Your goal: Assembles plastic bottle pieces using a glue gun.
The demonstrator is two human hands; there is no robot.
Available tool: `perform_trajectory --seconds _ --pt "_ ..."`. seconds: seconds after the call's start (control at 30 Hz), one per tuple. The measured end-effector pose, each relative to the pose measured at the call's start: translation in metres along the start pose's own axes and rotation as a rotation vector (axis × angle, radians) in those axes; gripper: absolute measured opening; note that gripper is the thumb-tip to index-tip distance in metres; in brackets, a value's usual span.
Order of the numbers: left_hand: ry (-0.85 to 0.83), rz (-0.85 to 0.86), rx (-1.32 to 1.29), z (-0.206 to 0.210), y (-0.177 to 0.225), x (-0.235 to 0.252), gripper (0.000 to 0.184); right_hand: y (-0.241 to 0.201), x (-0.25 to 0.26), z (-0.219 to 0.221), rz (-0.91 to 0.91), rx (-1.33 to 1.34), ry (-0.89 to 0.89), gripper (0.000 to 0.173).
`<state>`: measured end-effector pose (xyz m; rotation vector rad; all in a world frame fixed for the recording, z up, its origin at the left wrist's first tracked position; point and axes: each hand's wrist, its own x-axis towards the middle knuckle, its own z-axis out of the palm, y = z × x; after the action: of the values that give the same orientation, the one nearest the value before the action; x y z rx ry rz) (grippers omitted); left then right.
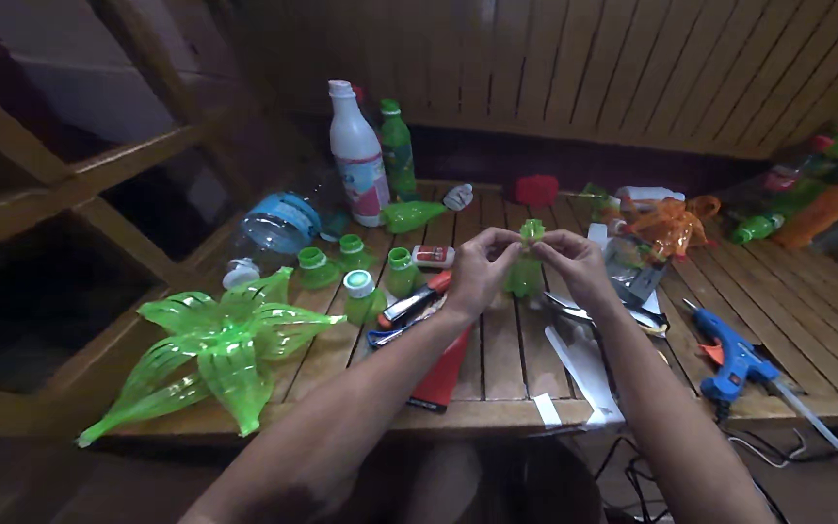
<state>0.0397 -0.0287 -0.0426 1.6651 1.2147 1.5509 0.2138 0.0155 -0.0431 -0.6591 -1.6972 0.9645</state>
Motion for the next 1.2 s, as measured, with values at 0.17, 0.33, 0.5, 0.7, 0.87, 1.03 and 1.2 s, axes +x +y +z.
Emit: perform_trajectory --seconds 0.17,0.33,0.5,0.7,0.87,1.03,1.2 --pt "0.025 0.026 -0.021 0.0003 -0.0020 0.0005 0.015 0.0007 0.0019 0.0011 -0.002 0.015 -0.002 0.010" --pt "0.036 0.018 -0.003 0.0017 -0.0018 -0.0011 0.015 0.0000 0.0011 0.0029 0.025 0.056 0.002 0.014" --pt "0.043 0.014 -0.028 0.0021 -0.0007 -0.0020 0.016 -0.0006 0.0002 0.0032 0.026 0.085 -0.004 0.010" --pt "0.045 0.016 -0.021 0.0017 0.0006 -0.0026 0.015 -0.0017 -0.0009 0.0030 0.031 0.077 -0.005 0.008" --pt "0.026 0.030 -0.020 -0.0002 0.0001 -0.0038 0.013 -0.0032 -0.0013 0.0035 0.033 0.034 0.005 0.008" --pt "0.028 0.061 -0.030 -0.0002 0.0000 -0.0043 0.012 -0.0001 0.0017 0.0039 0.019 0.073 0.028 0.009" --pt "0.028 0.065 -0.043 -0.0003 -0.0006 -0.0045 0.013 0.0009 0.0019 0.0044 0.004 0.102 0.034 0.009"
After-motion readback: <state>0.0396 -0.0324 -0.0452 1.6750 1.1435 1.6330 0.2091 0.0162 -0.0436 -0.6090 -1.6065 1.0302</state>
